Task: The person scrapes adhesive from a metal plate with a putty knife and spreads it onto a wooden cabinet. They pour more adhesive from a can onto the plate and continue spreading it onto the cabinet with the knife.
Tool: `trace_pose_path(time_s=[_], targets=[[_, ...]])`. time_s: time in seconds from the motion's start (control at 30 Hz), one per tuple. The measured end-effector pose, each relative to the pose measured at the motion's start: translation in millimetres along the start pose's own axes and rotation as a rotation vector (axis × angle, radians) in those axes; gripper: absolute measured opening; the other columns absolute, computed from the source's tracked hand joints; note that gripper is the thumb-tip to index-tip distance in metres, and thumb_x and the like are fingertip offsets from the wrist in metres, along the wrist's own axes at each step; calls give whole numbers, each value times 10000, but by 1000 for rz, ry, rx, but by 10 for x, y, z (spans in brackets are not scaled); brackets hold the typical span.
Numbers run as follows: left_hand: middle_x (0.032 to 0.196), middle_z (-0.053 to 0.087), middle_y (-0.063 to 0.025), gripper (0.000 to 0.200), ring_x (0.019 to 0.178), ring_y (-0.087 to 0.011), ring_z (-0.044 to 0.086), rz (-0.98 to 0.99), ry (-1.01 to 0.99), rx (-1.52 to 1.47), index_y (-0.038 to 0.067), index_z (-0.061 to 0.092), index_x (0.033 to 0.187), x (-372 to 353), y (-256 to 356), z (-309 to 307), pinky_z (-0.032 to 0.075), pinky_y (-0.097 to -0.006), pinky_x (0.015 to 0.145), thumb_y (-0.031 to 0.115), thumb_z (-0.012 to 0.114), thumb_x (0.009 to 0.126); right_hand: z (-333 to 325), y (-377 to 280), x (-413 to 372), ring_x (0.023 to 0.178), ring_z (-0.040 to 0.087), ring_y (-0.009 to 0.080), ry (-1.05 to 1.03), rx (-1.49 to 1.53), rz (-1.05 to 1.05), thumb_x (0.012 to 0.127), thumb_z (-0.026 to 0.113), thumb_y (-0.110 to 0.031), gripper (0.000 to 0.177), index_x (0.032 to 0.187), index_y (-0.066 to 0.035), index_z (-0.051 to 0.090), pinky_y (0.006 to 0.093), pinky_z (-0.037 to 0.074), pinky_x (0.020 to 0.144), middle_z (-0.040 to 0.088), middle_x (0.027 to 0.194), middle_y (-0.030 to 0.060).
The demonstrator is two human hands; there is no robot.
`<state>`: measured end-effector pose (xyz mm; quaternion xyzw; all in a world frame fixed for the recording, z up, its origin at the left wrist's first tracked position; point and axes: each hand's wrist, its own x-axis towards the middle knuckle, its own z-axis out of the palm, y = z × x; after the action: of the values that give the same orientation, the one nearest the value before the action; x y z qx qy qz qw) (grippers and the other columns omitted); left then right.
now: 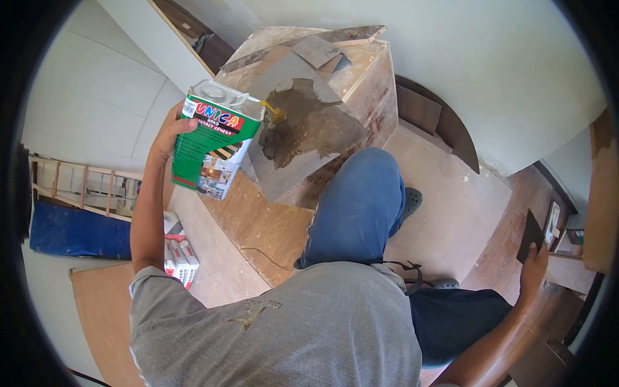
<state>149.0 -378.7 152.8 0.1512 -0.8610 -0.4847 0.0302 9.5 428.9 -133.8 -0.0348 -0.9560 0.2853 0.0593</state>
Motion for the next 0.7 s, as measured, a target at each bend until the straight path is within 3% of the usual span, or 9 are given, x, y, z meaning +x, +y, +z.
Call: trace_pose_path(time_s=[0.13,0.23,0.3,0.7], targets=[[1136,694,-117,686,1030,-186,652,27,-5,32,-18,605,1260,18,-18,-29,493,-312,962,359,775,713,48,-300,14,1183,591,434,-72,-64,-44,1047,492,-177,400,1312,121,530,437,426,1029,623,1249,317],[1132,693,-112,668,1023,-180,648,31,-10,56,-16,617,1240,11,-11,-33,489,-305,956,368,776,717,49,-331,15,1124,600,421,-57,-22,-52,1053,492,-226,381,1283,68,568,439,438,987,644,1195,275],[1130,693,-111,664,1020,-178,646,28,-7,59,-15,621,1233,11,-13,-25,489,-302,951,374,777,718,-15,-491,0,1230,569,439,-117,38,-5,1051,486,-179,418,1345,118,510,433,416,1050,607,1289,318],[1147,688,-124,720,1043,-191,640,28,1,78,-24,607,1269,31,-12,-28,478,-302,964,389,787,707,8,-423,-27,1178,585,440,-76,37,-65,1045,483,-150,378,1328,96,528,431,424,1023,621,1250,309]])
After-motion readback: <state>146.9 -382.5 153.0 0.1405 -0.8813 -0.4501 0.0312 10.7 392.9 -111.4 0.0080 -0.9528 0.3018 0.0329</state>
